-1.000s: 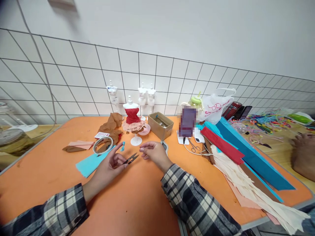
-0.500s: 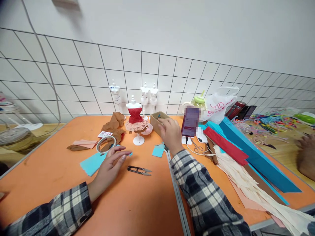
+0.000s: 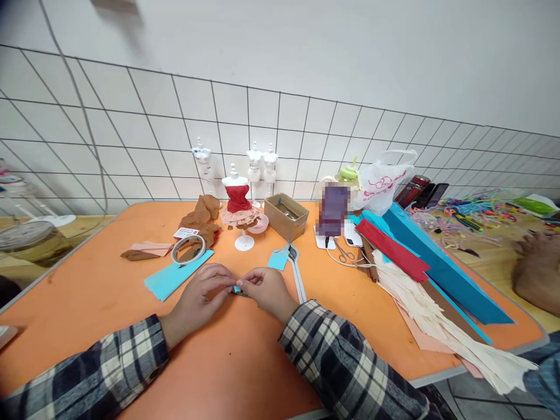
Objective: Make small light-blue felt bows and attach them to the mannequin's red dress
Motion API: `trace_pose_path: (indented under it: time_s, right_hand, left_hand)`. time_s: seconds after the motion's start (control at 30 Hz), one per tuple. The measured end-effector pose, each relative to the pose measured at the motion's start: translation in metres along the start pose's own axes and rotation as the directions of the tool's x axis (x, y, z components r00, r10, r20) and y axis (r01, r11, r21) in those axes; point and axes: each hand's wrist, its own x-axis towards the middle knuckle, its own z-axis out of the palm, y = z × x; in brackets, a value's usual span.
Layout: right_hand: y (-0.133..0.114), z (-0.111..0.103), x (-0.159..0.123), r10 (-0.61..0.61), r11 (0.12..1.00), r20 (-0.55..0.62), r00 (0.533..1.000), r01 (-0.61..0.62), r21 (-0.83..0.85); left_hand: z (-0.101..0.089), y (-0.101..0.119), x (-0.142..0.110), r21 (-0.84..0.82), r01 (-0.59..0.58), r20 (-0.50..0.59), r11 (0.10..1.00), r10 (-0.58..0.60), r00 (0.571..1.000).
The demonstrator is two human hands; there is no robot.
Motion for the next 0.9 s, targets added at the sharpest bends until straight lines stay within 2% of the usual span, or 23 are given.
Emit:
trace_pose_path:
  time_s: [0.07,0.17,0.43,0.5,0.6,0.67,0.77,0.9]
  right_hand:
    - [0.001,-0.001,0.000,0.051,0.999,0.049,0.997,-0.052,0.017]
    - [0.004,0.000,0.000,0.064,0.994,0.106,0.992,-0.072,0.082]
    - [0.011,0.002,0.003,0.089,0.993,0.135,0.987,-0.098,0.059]
    - [0.009,0.001,0.003,0.084,0.996,0.116,0.990,-0.088,0.024]
    - [0.007,0.000,0.004,0.036,0.999,0.037,0.999,-0.036,-0.013]
    - [0.007,0.000,0.005,-0.028,0.999,-0.026,0.999,0.027,-0.023]
    - [0.010,0.002,0.006,-0.125,0.991,-0.051,0.991,0.123,-0.047]
    - [0.014,0.001,0.006,-0.182,0.978,-0.021,0.983,0.179,-0.106]
  left_hand:
    - [0.001,0.001,-0.001,0.018,-0.007,0.005,1.000,0.007,1.000]
    - [0.001,-0.001,-0.002,0.021,-0.004,0.004,1.000,0.004,1.000]
    - [-0.001,-0.003,-0.001,0.021,-0.014,0.031,1.000,0.013,0.999]
    - [-0.001,-0.001,-0.001,-0.036,0.049,-0.033,0.998,-0.050,0.998]
    - [-0.002,0.001,0.001,-0.170,0.208,-0.097,0.963,-0.226,0.969]
    - [0.000,0.002,0.002,-0.253,0.280,-0.010,0.926,-0.292,0.956]
    - [0.004,0.002,0.004,-0.304,0.307,0.119,0.902,-0.284,0.951]
    - [0.009,0.002,0.004,-0.312,0.318,0.124,0.895,-0.293,0.948]
